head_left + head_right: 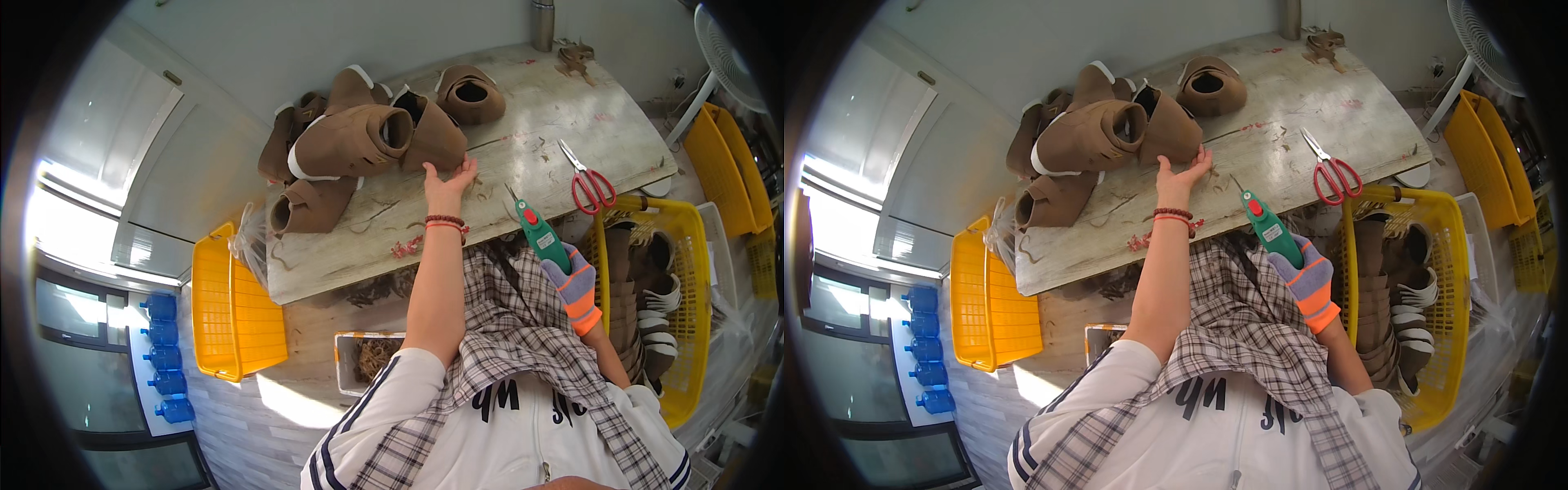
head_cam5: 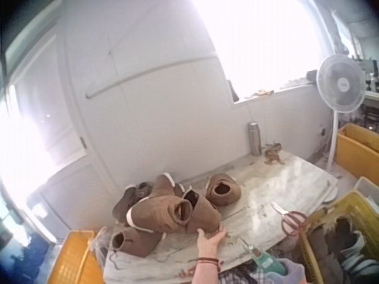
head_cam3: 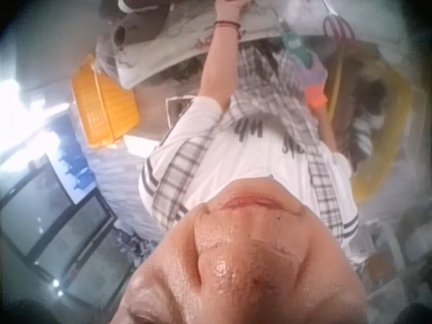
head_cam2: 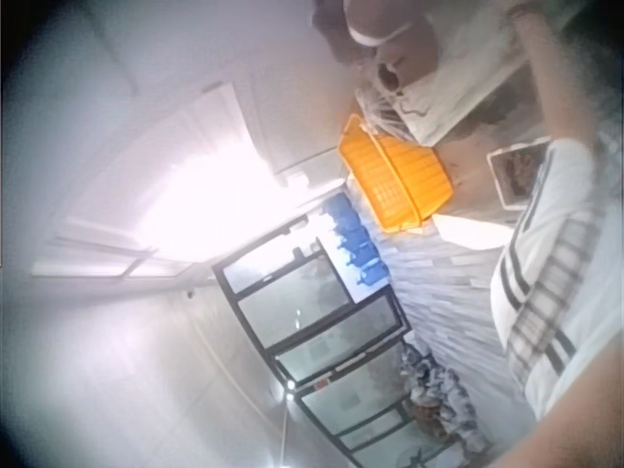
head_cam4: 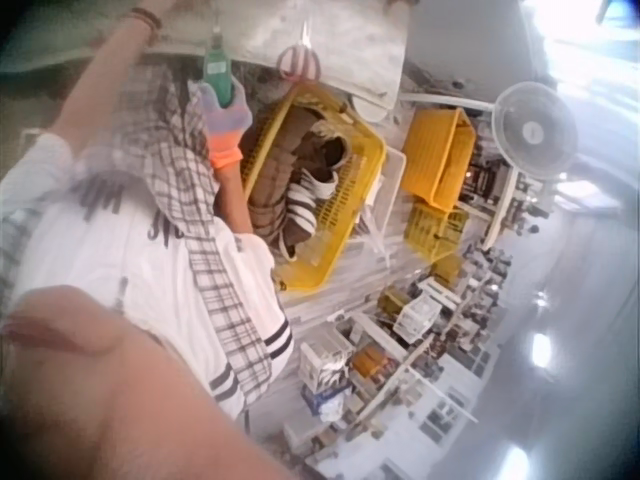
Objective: The person assembles brown slip-on shoes by applying hot glue to the sole and upper, then pressing the parts together. They handle multiple shoes one at a time, placing finished units into a yellow basket.
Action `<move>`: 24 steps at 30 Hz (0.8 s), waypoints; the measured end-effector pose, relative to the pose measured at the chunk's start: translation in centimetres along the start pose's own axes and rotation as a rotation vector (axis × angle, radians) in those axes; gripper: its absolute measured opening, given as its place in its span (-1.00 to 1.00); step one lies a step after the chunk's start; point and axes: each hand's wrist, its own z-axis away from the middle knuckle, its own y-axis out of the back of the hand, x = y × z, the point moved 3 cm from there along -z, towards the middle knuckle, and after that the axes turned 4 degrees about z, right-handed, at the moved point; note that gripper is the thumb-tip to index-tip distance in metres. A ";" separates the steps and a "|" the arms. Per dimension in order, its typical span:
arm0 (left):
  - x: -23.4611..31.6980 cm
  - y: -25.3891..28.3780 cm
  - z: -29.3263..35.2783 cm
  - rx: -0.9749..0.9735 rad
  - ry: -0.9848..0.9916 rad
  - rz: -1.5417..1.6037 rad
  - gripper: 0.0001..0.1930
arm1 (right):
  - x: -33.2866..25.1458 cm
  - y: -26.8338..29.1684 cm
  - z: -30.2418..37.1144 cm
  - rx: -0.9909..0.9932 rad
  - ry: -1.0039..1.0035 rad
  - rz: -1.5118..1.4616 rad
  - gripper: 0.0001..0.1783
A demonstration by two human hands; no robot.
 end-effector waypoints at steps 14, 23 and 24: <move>0.0 8.3 8.8 -0.405 -0.458 -0.775 -0.55 | 0.1 1.6 0.0 0.047 -0.121 -0.195 -0.60; -0.9 8.7 12.6 -0.716 -0.722 -1.074 -0.62 | -1.9 0.8 0.4 0.045 -0.025 -0.001 -0.52; -1.0 8.7 12.7 -0.735 -0.733 -1.090 -0.61 | -2.2 0.8 0.4 0.050 -0.005 0.029 -0.50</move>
